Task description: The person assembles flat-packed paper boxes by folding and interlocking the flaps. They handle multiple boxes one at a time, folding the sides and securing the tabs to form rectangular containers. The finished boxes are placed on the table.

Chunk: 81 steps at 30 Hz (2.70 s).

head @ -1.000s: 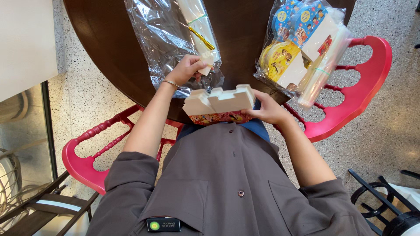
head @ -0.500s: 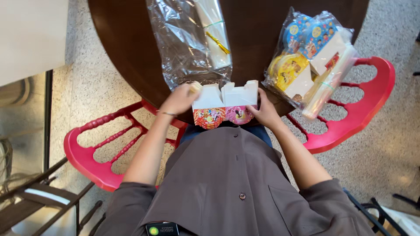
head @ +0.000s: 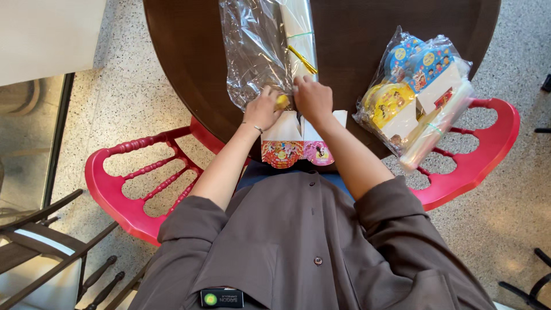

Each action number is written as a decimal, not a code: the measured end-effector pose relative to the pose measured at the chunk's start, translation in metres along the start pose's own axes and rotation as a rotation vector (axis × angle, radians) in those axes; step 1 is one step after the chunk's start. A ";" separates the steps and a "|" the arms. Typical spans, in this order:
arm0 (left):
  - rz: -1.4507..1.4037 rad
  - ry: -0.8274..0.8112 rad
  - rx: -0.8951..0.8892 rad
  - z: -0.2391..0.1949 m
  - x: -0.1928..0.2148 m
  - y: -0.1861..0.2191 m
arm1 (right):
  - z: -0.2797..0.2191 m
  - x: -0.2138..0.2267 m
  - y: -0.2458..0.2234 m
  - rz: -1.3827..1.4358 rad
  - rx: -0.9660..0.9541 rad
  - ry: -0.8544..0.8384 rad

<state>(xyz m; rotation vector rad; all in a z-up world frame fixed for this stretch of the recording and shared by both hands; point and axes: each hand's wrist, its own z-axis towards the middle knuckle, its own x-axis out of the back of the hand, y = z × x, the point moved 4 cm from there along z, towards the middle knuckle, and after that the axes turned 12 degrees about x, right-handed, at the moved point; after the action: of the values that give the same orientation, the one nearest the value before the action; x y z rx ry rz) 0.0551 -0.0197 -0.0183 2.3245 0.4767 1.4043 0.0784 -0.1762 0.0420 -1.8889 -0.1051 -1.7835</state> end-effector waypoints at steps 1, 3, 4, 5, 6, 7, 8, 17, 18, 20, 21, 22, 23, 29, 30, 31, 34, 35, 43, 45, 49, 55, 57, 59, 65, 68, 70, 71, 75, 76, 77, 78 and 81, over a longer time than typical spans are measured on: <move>0.007 0.026 -0.044 -0.001 -0.002 0.002 | -0.001 0.002 0.003 0.038 0.009 0.056; 0.008 0.048 -0.066 0.001 -0.006 0.003 | -0.006 0.010 0.011 0.175 -0.006 0.146; 0.002 0.043 -0.044 0.006 -0.005 0.003 | -0.012 0.015 0.016 0.275 -0.030 0.179; -0.003 0.029 -0.028 0.008 -0.006 0.004 | -0.020 0.022 0.019 0.373 -0.065 0.213; -0.019 0.053 -0.024 0.011 -0.004 0.005 | -0.025 0.027 0.021 0.410 -0.059 0.215; -0.037 0.074 -0.024 0.018 -0.002 0.008 | -0.029 0.033 0.024 0.442 -0.057 0.217; -0.055 0.095 -0.024 0.026 0.001 0.012 | -0.032 0.039 0.028 0.475 -0.054 0.219; -0.721 0.254 0.240 0.058 0.021 -0.011 | -0.006 0.029 0.072 0.478 -0.122 0.340; -0.743 0.331 0.153 0.057 0.022 -0.010 | 0.002 0.025 0.081 0.357 -0.095 0.371; -0.778 0.481 -0.018 0.049 0.021 -0.006 | 0.013 0.017 0.098 0.118 -0.038 0.420; -0.755 0.471 -0.035 0.048 0.018 -0.003 | 0.016 0.012 0.110 0.025 -0.064 0.338; -0.732 0.460 -0.052 0.044 0.014 -0.001 | 0.018 0.008 0.121 -0.066 -0.088 0.256; -0.704 0.457 -0.060 0.037 0.012 -0.004 | 0.021 0.003 0.127 -0.148 -0.100 0.174; -0.455 -0.050 0.039 -0.041 0.006 -0.006 | 0.006 0.002 0.132 -0.200 -0.187 -0.165; -0.381 0.042 -0.007 -0.059 0.016 -0.006 | 0.001 0.009 0.123 -0.047 -0.134 -0.104; -0.306 0.133 -0.063 -0.075 0.029 -0.008 | -0.006 0.021 0.115 0.100 -0.087 -0.037; -0.239 0.490 -0.043 -0.089 0.068 -0.024 | -0.040 0.040 0.075 0.567 -0.102 -0.117; -0.242 0.615 -0.003 -0.095 0.075 -0.033 | -0.053 0.035 0.052 0.701 -0.082 -0.296; -0.932 0.268 0.348 -0.061 0.008 -0.102 | -0.011 -0.035 -0.044 1.404 -0.541 -0.129; -1.059 0.165 0.396 -0.050 -0.008 -0.116 | -0.020 -0.036 -0.044 1.344 -0.515 -0.120; -1.122 -0.120 0.400 -0.042 -0.045 -0.130 | -0.084 -0.010 -0.016 0.882 -0.322 -0.012; -1.280 -0.432 0.491 0.002 -0.053 -0.096 | -0.117 0.028 -0.001 0.190 -0.090 -0.033; -1.248 -0.428 0.482 0.015 -0.048 -0.077 | -0.113 0.014 -0.015 0.158 0.021 -0.208; -1.234 -0.434 0.475 0.030 -0.038 -0.056 | -0.115 0.001 -0.021 0.102 0.092 -0.371; -1.179 -0.499 0.441 0.064 -0.026 0.019 | -0.141 -0.024 -0.013 -0.120 0.225 -0.451; -1.187 -0.328 0.397 0.099 -0.041 0.058 | -0.148 -0.036 -0.004 0.001 0.223 -0.401; -1.089 -0.301 0.286 0.138 -0.054 0.082 | -0.148 -0.038 -0.003 0.044 0.226 -0.314; -1.037 -0.292 0.237 0.156 -0.062 0.092 | -0.150 -0.041 -0.004 0.066 0.216 -0.327; -0.932 -0.153 -0.317 0.235 -0.070 0.159 | -0.156 -0.044 0.002 0.079 0.183 -0.316; -0.888 -0.163 -0.337 0.249 -0.071 0.182 | -0.156 -0.043 0.010 0.062 0.178 -0.296; -0.843 -0.175 -0.335 0.246 -0.072 0.195 | -0.160 -0.041 0.011 0.076 0.175 -0.211; -0.765 -0.217 -0.282 0.240 -0.071 0.208 | -0.162 -0.039 0.013 0.089 0.170 -0.126; -0.508 -0.319 -0.130 0.191 -0.049 0.215 | -0.170 -0.040 0.012 0.107 0.163 -0.107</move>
<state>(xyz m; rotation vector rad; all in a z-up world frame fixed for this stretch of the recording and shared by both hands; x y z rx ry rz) 0.2238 -0.2579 -0.0326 2.0687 0.7812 0.7886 -0.0759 -0.2469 -0.0023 -1.8368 -0.1791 -1.5546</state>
